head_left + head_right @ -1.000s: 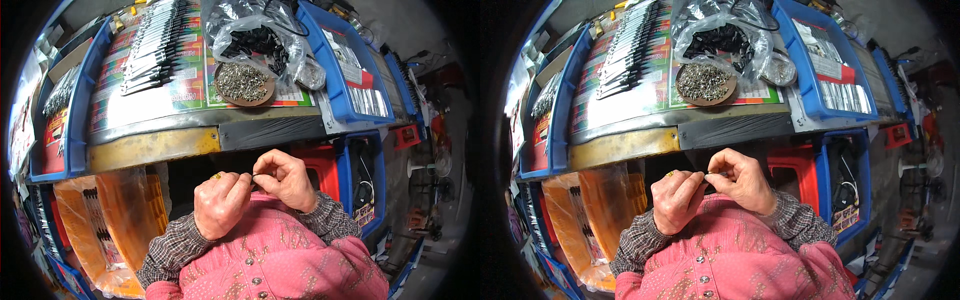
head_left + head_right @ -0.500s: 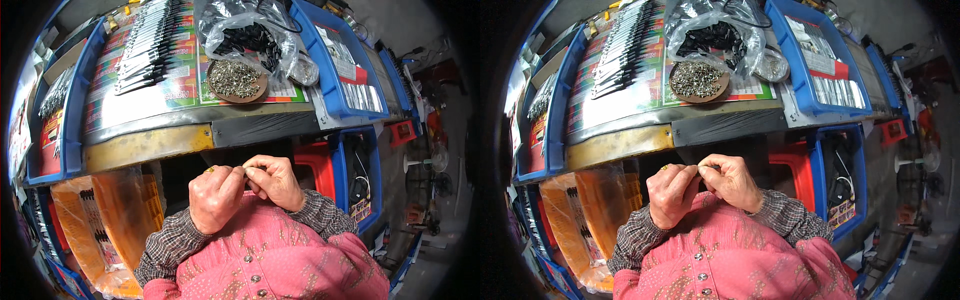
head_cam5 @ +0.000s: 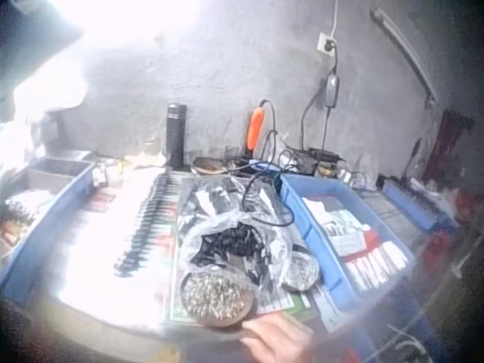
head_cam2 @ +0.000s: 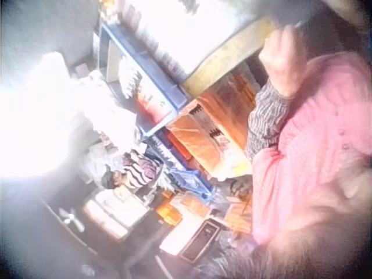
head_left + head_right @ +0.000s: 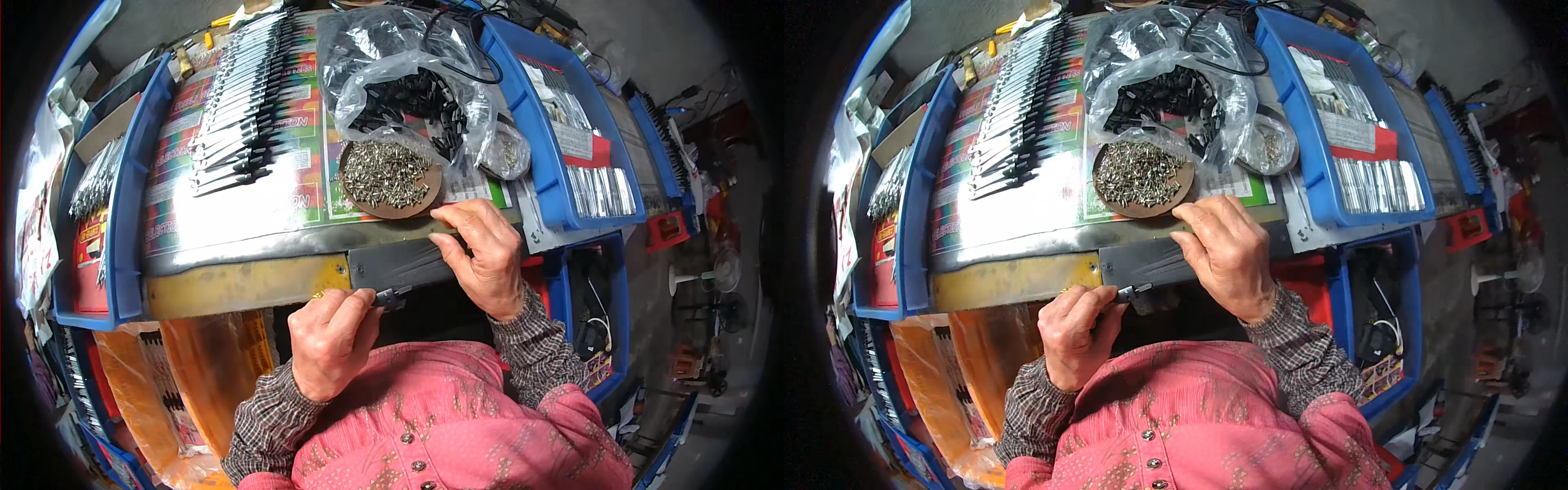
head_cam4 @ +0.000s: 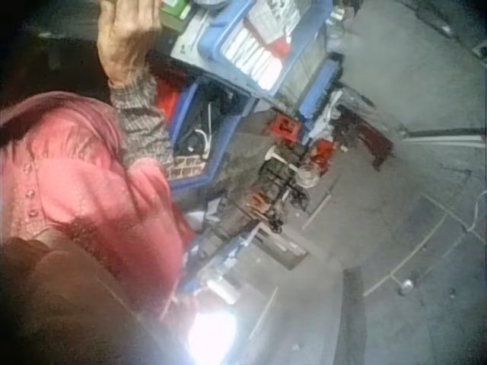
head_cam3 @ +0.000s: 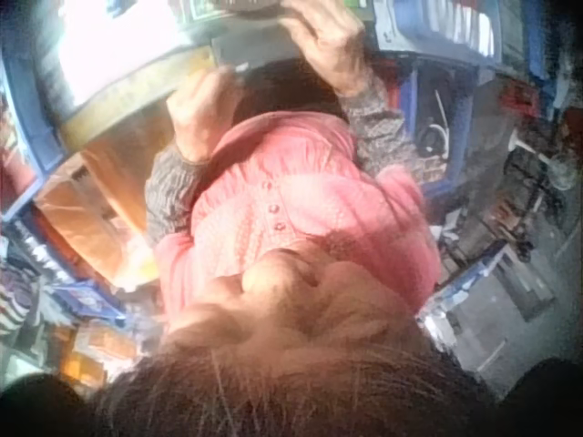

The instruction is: The person assembles small metal pins into plastic components by hand at a workstation.

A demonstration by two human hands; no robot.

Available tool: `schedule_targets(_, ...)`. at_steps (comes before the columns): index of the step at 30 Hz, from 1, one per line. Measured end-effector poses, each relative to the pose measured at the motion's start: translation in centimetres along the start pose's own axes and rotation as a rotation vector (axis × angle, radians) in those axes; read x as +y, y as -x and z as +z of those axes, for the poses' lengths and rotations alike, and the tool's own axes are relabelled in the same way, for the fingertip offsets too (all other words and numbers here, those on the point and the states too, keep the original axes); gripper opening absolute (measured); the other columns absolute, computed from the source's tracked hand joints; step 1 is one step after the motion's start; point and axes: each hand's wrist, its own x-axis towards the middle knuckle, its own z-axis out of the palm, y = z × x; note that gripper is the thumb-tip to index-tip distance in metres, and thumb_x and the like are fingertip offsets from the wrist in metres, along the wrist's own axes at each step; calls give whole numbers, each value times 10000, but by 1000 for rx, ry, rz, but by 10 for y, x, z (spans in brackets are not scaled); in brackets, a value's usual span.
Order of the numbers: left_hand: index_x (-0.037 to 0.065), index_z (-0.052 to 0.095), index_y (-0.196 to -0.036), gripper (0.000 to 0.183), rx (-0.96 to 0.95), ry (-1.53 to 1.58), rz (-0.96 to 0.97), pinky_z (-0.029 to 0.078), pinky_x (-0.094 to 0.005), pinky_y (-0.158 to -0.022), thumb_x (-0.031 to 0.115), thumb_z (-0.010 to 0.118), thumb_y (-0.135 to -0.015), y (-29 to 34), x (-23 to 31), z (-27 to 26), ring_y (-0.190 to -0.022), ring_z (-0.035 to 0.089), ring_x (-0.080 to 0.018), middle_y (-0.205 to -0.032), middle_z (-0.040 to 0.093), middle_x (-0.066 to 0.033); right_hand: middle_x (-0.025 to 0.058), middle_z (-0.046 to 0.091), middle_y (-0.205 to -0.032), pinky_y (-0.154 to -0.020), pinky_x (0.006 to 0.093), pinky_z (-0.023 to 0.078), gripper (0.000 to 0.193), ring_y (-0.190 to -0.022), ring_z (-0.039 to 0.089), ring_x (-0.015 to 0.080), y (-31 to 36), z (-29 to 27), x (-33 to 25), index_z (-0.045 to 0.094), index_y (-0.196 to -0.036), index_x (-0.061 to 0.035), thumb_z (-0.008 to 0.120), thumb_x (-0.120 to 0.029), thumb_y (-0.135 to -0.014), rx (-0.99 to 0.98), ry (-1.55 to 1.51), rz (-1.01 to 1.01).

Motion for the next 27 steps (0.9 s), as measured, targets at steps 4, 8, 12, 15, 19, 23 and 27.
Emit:
schedule_targets(4,9,635,-871,215,-8,-20,-22,428,-310,-483,-35,731,-683,-1,-6,-2,-529,542,-208,-671,567,-86,100,578,-923,-721,369,476,386,-850,560,273,-7,5,7,646,-1031,-33,752,-13,-661,-39,126,-61)
schedule_targets(8,8,632,-866,216,-20,-25,-54,428,-314,-481,-38,734,-681,-1,-7,-4,-527,540,-210,-670,564,-87,98,568,-940,-731,362,464,411,-853,536,266,-13,10,7,655,-1062,-39,749,-12,-663,-56,180,-63)
schedule_targets(12,13,629,-863,217,2,-6,-45,423,-318,-478,-36,735,-681,0,-10,-2,-522,531,-214,-663,555,-86,94,563,-929,-723,362,462,404,-851,535,261,-14,14,7,662,-1053,-39,743,6,-660,-79,184,-48)
schedule_targets(15,19,628,-864,219,-2,2,-38,419,-324,-477,-36,736,-682,0,-11,-1,-523,529,-220,-655,545,-86,91,559,-913,-713,358,460,373,-841,537,256,-13,17,8,673,-1017,-35,734,32,-655,-68,182,-53)
schedule_targets(19,20,627,-862,219,-5,-2,-41,417,-329,-479,-35,737,-680,1,-10,-2,-528,530,-224,-649,537,-85,74,551,-860,-669,356,473,286,-813,539,250,-16,19,12,664,-923,-27,729,25,-649,-23,168,-97)
schedule_targets(23,15,624,-860,217,4,-2,-25,422,-327,-485,-34,736,-681,1,-11,-2,-535,535,-226,-660,545,-87,71,556,-842,-682,359,468,245,-821,542,258,-19,19,17,654,-873,-41,721,33,-650,-21,114,-72)
schedule_targets(27,10,627,-864,217,-11,-1,-27,428,-320,-491,-30,737,-682,1,-10,-3,-541,544,-225,-673,555,-87,68,560,-844,-707,365,461,222,-826,543,261,-24,15,21,654,-860,-48,716,26,-660,-71,101,-74)
